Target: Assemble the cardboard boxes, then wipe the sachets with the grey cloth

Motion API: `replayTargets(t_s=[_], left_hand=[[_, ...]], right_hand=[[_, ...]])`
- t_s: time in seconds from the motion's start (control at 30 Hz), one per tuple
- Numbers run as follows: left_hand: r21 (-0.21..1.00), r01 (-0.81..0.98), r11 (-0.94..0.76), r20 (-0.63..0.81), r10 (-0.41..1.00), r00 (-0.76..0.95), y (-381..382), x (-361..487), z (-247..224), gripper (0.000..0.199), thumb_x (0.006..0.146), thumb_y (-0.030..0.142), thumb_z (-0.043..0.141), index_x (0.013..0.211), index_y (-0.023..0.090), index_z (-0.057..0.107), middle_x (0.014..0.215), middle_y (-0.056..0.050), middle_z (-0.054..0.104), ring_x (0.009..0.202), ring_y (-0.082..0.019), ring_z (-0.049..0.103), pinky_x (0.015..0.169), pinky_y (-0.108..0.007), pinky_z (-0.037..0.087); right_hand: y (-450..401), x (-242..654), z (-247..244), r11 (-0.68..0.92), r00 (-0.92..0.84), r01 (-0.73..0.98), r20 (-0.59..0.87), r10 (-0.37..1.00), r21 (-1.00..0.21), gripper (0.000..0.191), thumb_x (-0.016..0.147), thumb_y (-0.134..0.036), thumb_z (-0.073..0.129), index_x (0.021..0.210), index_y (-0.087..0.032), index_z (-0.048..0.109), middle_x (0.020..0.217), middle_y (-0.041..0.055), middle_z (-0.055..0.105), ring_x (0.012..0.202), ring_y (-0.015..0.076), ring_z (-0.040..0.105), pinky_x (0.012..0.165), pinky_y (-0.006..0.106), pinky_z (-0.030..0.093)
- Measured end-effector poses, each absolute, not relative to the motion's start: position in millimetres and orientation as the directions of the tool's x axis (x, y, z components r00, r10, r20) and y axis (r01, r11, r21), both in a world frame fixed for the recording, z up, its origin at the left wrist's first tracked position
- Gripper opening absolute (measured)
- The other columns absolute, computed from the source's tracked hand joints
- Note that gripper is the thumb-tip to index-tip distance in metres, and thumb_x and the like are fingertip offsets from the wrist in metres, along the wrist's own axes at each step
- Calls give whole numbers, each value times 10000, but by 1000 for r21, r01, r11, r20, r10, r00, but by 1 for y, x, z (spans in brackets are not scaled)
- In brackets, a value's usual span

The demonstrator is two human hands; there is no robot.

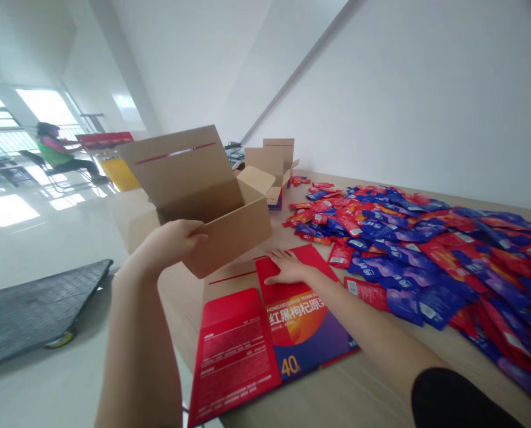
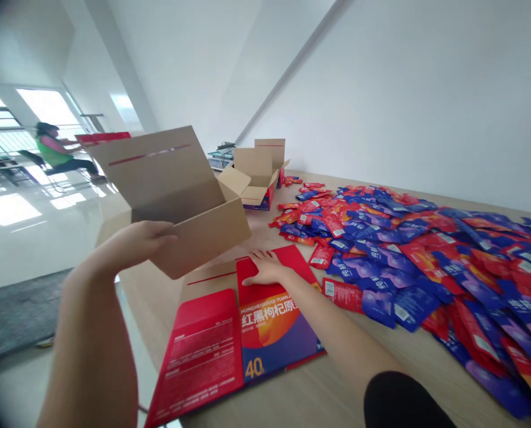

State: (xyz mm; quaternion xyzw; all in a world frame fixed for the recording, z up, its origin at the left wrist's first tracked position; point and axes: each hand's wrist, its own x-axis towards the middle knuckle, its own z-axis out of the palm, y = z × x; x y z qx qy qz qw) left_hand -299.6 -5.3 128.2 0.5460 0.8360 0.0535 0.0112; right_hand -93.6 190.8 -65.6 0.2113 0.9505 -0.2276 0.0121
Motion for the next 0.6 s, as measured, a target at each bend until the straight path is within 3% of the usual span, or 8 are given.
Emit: replayTargets(t_s=[0.4, 0.5, 0.6], left_hand=[[95, 952, 289, -49, 957, -286, 62, -311, 86, 337, 750, 362, 511, 953, 207, 731, 934, -55, 749, 867, -240, 659, 719, -288, 449], [101, 955, 278, -61, 960, -273, 73, -308, 76, 324, 771, 368, 513, 941, 205, 736, 947, -60, 750, 884, -243, 660, 747, -297, 450], [98, 948, 304, -30, 953, -302, 75, -304, 71, 351, 798, 401, 517, 1007, 219, 733, 992, -67, 750, 962, -273, 660, 847, -343, 443]], right_hand=[[164, -42, -63, 809, -923, 384, -169, 345, -445, 1112, 685, -742, 648, 1552, -155, 272, 1635, 175, 137, 1505, 349, 81, 1204, 493, 71], [154, -24, -55, 779, -901, 426, -143, 409, -461, 1102, 684, -690, 691, 1557, -176, 256, 1639, 175, 109, 1508, 348, 49, 1204, 499, 79], [144, 4, -44, 756, -862, 464, -40, 505, -462, 901, 812, -558, 631, 1547, -174, 277, 1629, 168, 147, 1507, 328, 77, 1201, 490, 124]])
